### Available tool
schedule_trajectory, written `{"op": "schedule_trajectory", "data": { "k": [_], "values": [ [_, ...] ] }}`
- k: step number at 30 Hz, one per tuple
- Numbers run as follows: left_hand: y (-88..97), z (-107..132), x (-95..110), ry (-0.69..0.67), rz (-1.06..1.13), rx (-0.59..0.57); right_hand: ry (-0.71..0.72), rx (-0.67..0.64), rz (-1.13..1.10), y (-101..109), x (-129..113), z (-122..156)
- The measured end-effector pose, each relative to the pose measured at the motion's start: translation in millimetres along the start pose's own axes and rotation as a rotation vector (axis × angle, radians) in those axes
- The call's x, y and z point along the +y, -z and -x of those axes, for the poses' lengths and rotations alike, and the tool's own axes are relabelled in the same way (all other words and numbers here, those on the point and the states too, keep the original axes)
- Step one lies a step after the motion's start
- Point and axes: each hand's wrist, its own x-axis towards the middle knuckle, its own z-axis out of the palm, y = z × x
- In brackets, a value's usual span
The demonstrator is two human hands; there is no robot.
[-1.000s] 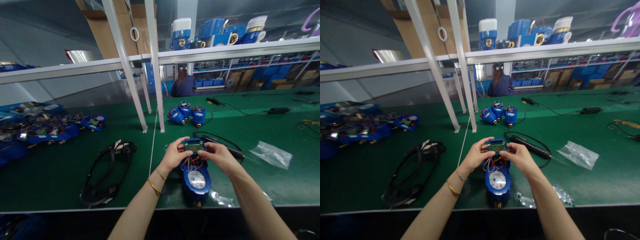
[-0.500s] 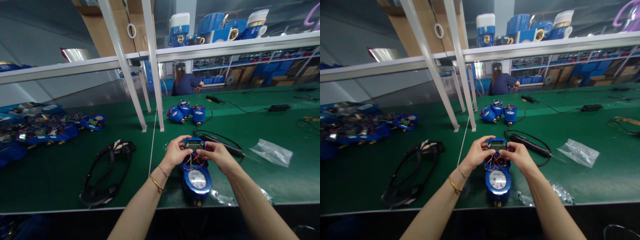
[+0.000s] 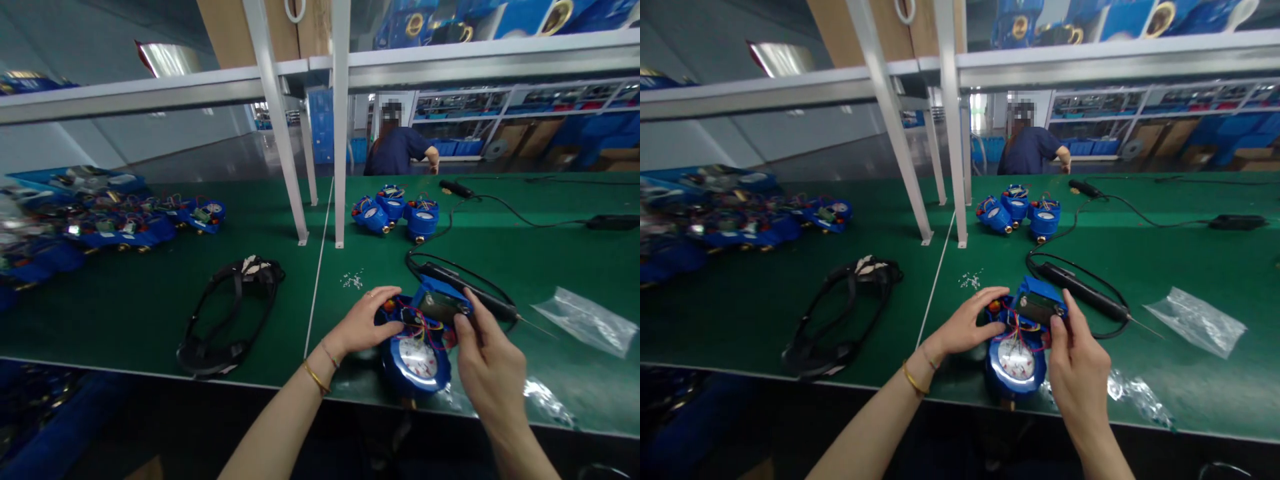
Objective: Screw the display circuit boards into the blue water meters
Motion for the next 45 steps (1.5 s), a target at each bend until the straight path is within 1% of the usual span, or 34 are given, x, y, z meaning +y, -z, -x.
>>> {"op": "schedule_trajectory", "data": {
  "k": [2,4,7,10,13,18,23,28,30,32,33,35,37,38,39,40,42,43,45],
  "values": [
    [-9.1,3.3,-7.1,-0.012,0.035,0.028,-0.004,-0.009,0.071,-0.3,3.0,0.5],
    [-17.3,7.0,-9.6,-0.016,0.074,0.079,0.011,-0.048,0.108,0.4,4.9,-2.7],
    [-24.9,13.4,-9.3,-0.002,0.116,0.125,0.052,-0.169,0.155,3.6,4.8,-11.8],
    [-27.7,18.2,-9.8,0.049,0.135,0.167,0.045,-0.275,0.202,7.5,2.1,-20.6],
    [-28.5,20.0,-11.2,0.085,0.15,0.182,0.022,-0.303,0.319,10.2,-2.1,-26.1],
    [-28.9,19.8,-11.7,0.08,0.163,0.174,0.033,-0.338,0.486,9.7,-10.9,-31.1],
    [-28.8,19.4,-11.9,0.074,0.167,0.161,0.131,-0.328,0.579,5.6,-16.1,-38.0],
    [-32.7,20.4,-11.6,0.061,0.15,0.175,0.273,-0.385,0.708,3.7,-5.2,-47.8],
    [-34.6,22.2,-9.8,0.028,0.122,0.234,0.295,-0.405,0.725,2.6,-0.9,-49.6],
    [-35.5,24.1,-7.3,-0.069,0.063,0.302,0.261,-0.402,0.727,2.0,0.6,-47.2],
    [-35.2,24.8,-6.0,-0.137,0.022,0.316,0.237,-0.39,0.72,2.3,0.2,-43.8],
    [-33.3,25.3,-3.5,-0.252,-0.067,0.297,0.216,-0.302,0.676,4.3,-2.3,-33.2],
    [-29.8,24.2,-0.8,-0.309,-0.151,0.25,0.28,-0.13,0.563,7.8,-5.1,-19.1],
    [-27.7,23.2,0.8,-0.315,-0.192,0.231,0.352,-0.043,0.486,9.8,-5.9,-11.9],
    [-25.5,22.1,2.4,-0.317,-0.233,0.212,0.441,0.014,0.402,11.7,-6.1,-5.3],
    [-23.2,21.0,4.1,-0.321,-0.271,0.189,0.538,0.027,0.324,13.3,-5.5,0.2],
    [-19.1,19.2,7.5,-0.336,-0.342,0.134,0.714,-0.045,0.215,15.0,-2.3,6.8],
    [-17.4,18.8,9.1,-0.347,-0.375,0.106,0.77,-0.089,0.191,15.2,0.0,7.9],
    [-15.1,18.9,11.9,-0.369,-0.439,0.055,0.817,-0.131,0.199,15.0,4.5,6.9]
  ]
}}
